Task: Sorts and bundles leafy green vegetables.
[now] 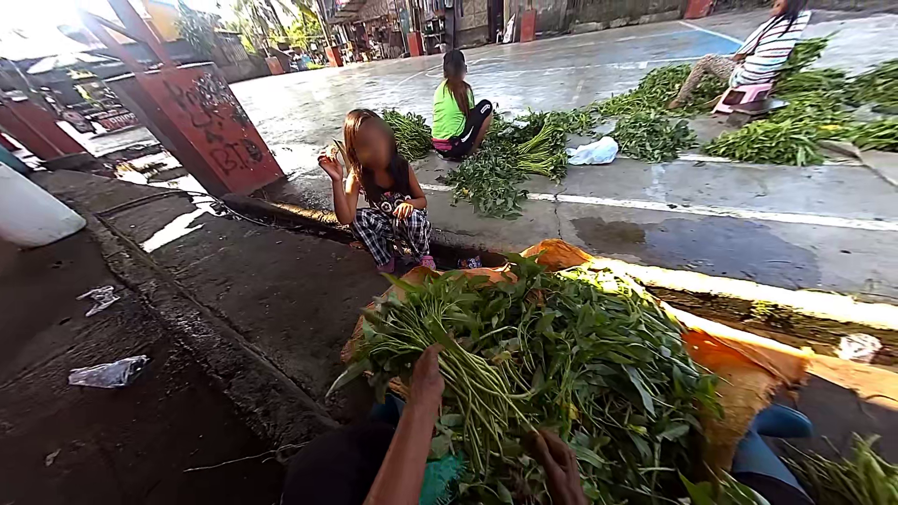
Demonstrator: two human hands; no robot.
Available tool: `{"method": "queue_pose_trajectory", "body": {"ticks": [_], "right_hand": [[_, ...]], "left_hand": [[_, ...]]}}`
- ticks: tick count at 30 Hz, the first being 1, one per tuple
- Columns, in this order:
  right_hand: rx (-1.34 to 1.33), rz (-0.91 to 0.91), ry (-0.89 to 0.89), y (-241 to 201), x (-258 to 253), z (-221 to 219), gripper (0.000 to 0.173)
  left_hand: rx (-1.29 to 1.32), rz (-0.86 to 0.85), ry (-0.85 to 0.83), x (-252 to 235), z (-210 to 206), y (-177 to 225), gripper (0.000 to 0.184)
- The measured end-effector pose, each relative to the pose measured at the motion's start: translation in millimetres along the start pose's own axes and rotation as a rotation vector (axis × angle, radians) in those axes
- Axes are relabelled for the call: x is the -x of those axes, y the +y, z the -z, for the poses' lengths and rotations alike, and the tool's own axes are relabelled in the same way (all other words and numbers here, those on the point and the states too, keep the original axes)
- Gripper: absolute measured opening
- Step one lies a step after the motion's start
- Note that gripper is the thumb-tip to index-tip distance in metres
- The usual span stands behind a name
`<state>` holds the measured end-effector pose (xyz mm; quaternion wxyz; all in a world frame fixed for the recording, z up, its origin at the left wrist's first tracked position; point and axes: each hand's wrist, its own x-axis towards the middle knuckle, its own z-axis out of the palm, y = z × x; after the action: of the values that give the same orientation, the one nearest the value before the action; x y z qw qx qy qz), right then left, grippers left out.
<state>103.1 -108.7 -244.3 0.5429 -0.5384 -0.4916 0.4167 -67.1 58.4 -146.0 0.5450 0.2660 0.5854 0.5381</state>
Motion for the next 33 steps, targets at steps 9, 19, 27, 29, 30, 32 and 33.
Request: {"method": "queue_pose_trajectory", "body": {"ticks": [9, 19, 27, 29, 30, 32, 33], "right_hand": [[0.399, -0.518, 0.037, 11.8, -34.9, 66.8, 0.036], [0.707, -0.192, -0.192, -76.0, -59.0, -29.0, 0.138], [0.502, 0.305, 0.220, -3.9, -78.5, -82.8, 0.090], [0.504, 0.275, 0.217, -10.6, -82.3, -78.9, 0.079], [0.522, 0.247, 0.205, -16.0, -83.4, -76.7, 0.074], [0.587, 0.137, 0.113, -31.7, -86.0, -68.9, 0.071], [0.630, 0.058, 0.041, -42.9, -88.0, -63.6, 0.072]], "left_hand": [[-0.003, -0.127, 0.060, -19.7, 15.0, 10.8, 0.052], [-0.144, -0.167, 0.135, 23.1, -23.6, -14.7, 0.092], [0.137, 0.120, 0.022, 45.4, -21.0, 0.5, 0.038], [0.214, 0.144, -0.003, 41.5, -23.5, 1.5, 0.032], [0.242, 0.153, -0.008, 38.8, -24.5, 1.1, 0.031], [0.278, 0.183, -0.023, 35.2, -25.5, 3.4, 0.030], [0.293, 0.198, -0.044, 34.4, -24.9, 5.9, 0.030]]}}
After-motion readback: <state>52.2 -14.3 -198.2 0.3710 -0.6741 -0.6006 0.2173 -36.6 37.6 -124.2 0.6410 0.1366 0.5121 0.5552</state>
